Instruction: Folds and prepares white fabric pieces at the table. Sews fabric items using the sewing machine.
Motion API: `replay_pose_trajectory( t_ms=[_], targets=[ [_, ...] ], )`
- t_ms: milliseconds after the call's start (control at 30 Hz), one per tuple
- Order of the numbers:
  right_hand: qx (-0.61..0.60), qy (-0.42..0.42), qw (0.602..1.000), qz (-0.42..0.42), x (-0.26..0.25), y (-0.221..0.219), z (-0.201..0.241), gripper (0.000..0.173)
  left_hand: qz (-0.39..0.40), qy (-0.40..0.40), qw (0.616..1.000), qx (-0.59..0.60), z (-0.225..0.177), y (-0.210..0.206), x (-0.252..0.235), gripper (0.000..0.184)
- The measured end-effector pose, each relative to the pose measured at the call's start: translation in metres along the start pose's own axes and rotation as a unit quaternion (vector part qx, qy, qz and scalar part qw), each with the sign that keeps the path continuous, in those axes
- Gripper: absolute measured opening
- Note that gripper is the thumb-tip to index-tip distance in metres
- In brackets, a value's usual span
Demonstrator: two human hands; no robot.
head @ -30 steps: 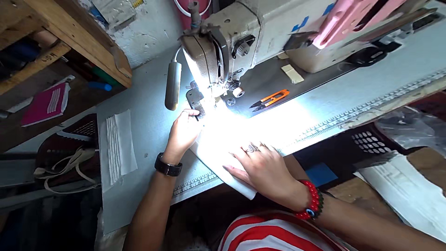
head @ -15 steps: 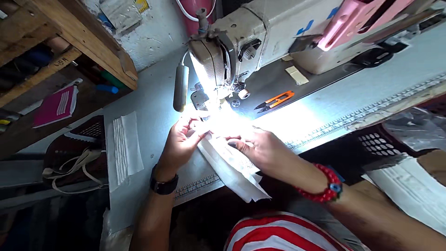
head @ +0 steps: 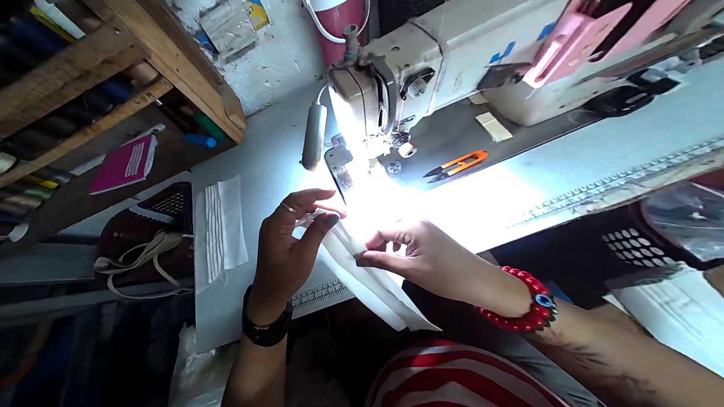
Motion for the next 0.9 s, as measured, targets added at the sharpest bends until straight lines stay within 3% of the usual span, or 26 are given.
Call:
replay_pose_trajectory(
  t_ms=[167,333,367,467,633,733,800,900],
  targets=[
    [-0.249,-0.114,0.959,0.07,0.009,-0.012,-0.004,0.013,0.028,-0.003,0.995,0.091,-0.009,0.016,0.012,0.022],
    [-0.371,-0.067,0.914,0.15,0.038,-0.017,0.03,0.012,0.05,0.016,0.995,0.085,-0.034,0.025,0.031,0.018],
    [-0.338,-0.078,0.928,0.137,0.045,-0.013,0.027,0.014,0.044,0.035,0.997,0.051,-0.027,0.023,0.026,0.017],
    [-0.075,-0.113,0.99,0.04,0.059,0.006,-0.012,0.031,0.061,0.102,0.993,-0.015,0.03,-0.009,-0.012,0.02],
    [0.195,-0.107,0.975,0.024,0.065,0.025,-0.041,0.026,0.156,0.159,0.971,-0.084,0.097,-0.085,-0.057,0.017],
    [0.303,-0.089,0.947,0.059,0.063,0.026,-0.045,0.024,0.134,0.074,0.966,-0.21,0.097,-0.1,-0.066,0.019],
    [0.36,-0.054,0.929,0.064,0.063,0.024,-0.044,0.029,0.096,-0.004,0.952,-0.29,0.096,-0.103,-0.063,0.012],
    [0.431,-0.003,0.9,0.059,0.065,0.025,-0.043,0.041,0.075,-0.063,0.924,-0.37,0.086,-0.104,-0.042,0.019]
  ],
)
Point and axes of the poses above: each hand's wrist, its own x-axis away from the middle knuckle, its own y-axis out of the back of the hand, z = x × y, the point moved 6 cm from there along -x, towards the middle knuckle, and after that the axes turned 11 degrees about y, right-handed, at the moved point
